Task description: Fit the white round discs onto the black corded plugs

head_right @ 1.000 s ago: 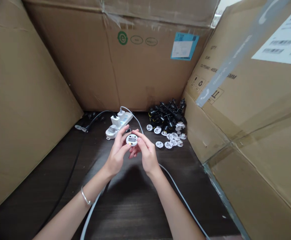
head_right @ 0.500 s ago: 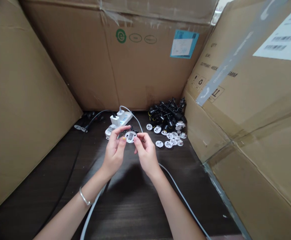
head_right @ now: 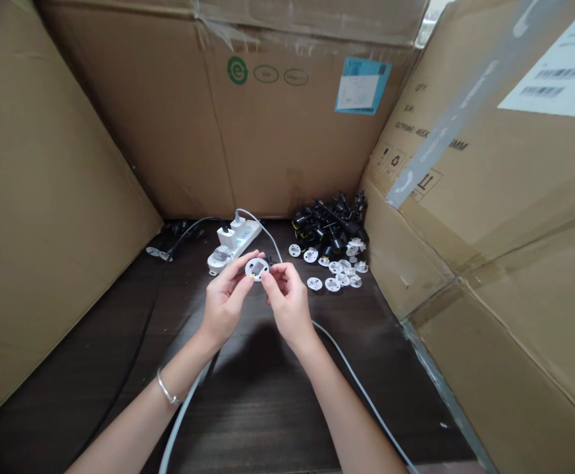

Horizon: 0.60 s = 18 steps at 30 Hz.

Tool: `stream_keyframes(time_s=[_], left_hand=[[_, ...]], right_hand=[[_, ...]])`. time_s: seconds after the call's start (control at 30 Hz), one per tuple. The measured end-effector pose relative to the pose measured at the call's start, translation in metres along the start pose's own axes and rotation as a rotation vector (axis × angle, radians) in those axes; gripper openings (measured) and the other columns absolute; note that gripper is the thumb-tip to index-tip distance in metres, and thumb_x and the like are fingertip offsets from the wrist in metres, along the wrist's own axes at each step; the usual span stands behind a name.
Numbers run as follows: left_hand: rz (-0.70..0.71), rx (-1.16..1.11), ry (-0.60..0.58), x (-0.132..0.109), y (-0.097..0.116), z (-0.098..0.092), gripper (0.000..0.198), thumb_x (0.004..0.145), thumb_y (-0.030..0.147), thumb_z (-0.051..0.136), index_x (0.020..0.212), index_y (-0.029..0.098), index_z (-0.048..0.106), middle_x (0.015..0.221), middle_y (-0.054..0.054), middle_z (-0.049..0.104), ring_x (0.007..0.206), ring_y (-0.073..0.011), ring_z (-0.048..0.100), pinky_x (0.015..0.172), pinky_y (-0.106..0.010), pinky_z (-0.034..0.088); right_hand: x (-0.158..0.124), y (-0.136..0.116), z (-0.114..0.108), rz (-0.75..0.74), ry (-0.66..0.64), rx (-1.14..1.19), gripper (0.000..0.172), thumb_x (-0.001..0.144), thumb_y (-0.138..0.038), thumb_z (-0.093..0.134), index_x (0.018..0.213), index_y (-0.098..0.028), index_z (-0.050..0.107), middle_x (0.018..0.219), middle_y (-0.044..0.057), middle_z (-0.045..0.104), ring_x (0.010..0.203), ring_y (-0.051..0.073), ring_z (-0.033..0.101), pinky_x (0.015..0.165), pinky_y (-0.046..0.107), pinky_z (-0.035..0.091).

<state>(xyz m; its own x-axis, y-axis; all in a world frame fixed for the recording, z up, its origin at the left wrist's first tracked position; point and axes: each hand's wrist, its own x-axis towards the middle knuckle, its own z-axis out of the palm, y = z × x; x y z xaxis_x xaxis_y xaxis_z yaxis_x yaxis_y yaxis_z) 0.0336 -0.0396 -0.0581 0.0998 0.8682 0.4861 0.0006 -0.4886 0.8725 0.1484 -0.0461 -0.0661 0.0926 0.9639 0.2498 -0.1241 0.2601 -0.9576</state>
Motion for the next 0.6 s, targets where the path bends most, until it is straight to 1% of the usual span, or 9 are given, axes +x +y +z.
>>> stream_keyframes(time_s=[0.1,0.2,0.3,0.43,0.53,0.6], left_hand=[[-0.001,0.028,-0.003,0.0005,0.0002,-0.0002,0.033,0.084,0.019,0.047,0.116,0.018,0.056,0.120,-0.008,0.056,0.109,-0.0204,0.053,0.094,-0.031,0.043],[-0.023,-0.024,-0.016,0.0000,-0.0003,0.0013,0.036,0.083,0.019,0.049,0.119,0.020,0.052,0.123,-0.008,0.055,0.107,-0.0204,0.055,0.090,-0.031,0.046],[-0.051,-0.111,-0.022,0.0001,-0.0005,0.0027,0.035,0.083,0.020,0.050,0.118,0.019,0.050,0.122,-0.009,0.055,0.102,-0.0198,0.058,0.084,-0.030,0.050],[-0.050,-0.129,-0.006,0.0014,-0.0002,0.0031,0.031,0.083,0.021,0.050,0.114,0.017,0.053,0.123,-0.010,0.054,0.101,-0.0198,0.059,0.081,-0.029,0.052],[-0.050,-0.126,-0.011,0.0018,0.0004,0.0030,0.033,0.082,0.020,0.051,0.115,0.018,0.052,0.126,-0.010,0.051,0.101,-0.0197,0.059,0.082,-0.030,0.052],[-0.052,-0.118,-0.018,0.0017,0.0010,0.0028,0.032,0.083,0.020,0.051,0.114,0.017,0.052,0.122,-0.010,0.054,0.101,-0.0194,0.059,0.083,-0.029,0.051]], right_hand=[[0.0006,-0.0017,-0.0014,-0.008,0.042,0.027,0.022,0.076,-0.033,0.060,0.090,-0.022,0.048,0.075,-0.003,0.050,0.052,0.007,0.047,0.045,0.019,0.040],[0.0020,-0.0027,-0.0038,-0.019,0.015,0.047,0.025,0.077,-0.031,0.059,0.099,-0.023,0.051,0.080,-0.002,0.052,0.052,0.007,0.050,0.048,0.021,0.043],[0.0032,-0.0032,-0.0045,-0.021,-0.019,0.061,0.024,0.077,-0.031,0.058,0.099,-0.023,0.056,0.085,0.000,0.055,0.059,0.009,0.055,0.054,0.024,0.049],[0.0033,-0.0043,-0.0025,-0.032,-0.008,0.102,0.026,0.075,-0.031,0.060,0.100,-0.023,0.058,0.095,0.003,0.054,0.073,0.013,0.058,0.057,0.025,0.053],[0.0028,-0.0055,-0.0021,-0.037,0.003,0.103,0.025,0.076,-0.030,0.060,0.099,-0.022,0.059,0.095,0.003,0.053,0.073,0.013,0.059,0.058,0.025,0.054],[0.0025,-0.0059,-0.0026,-0.037,0.008,0.092,0.023,0.077,-0.031,0.059,0.099,-0.022,0.059,0.097,0.003,0.053,0.074,0.013,0.059,0.060,0.026,0.055]])
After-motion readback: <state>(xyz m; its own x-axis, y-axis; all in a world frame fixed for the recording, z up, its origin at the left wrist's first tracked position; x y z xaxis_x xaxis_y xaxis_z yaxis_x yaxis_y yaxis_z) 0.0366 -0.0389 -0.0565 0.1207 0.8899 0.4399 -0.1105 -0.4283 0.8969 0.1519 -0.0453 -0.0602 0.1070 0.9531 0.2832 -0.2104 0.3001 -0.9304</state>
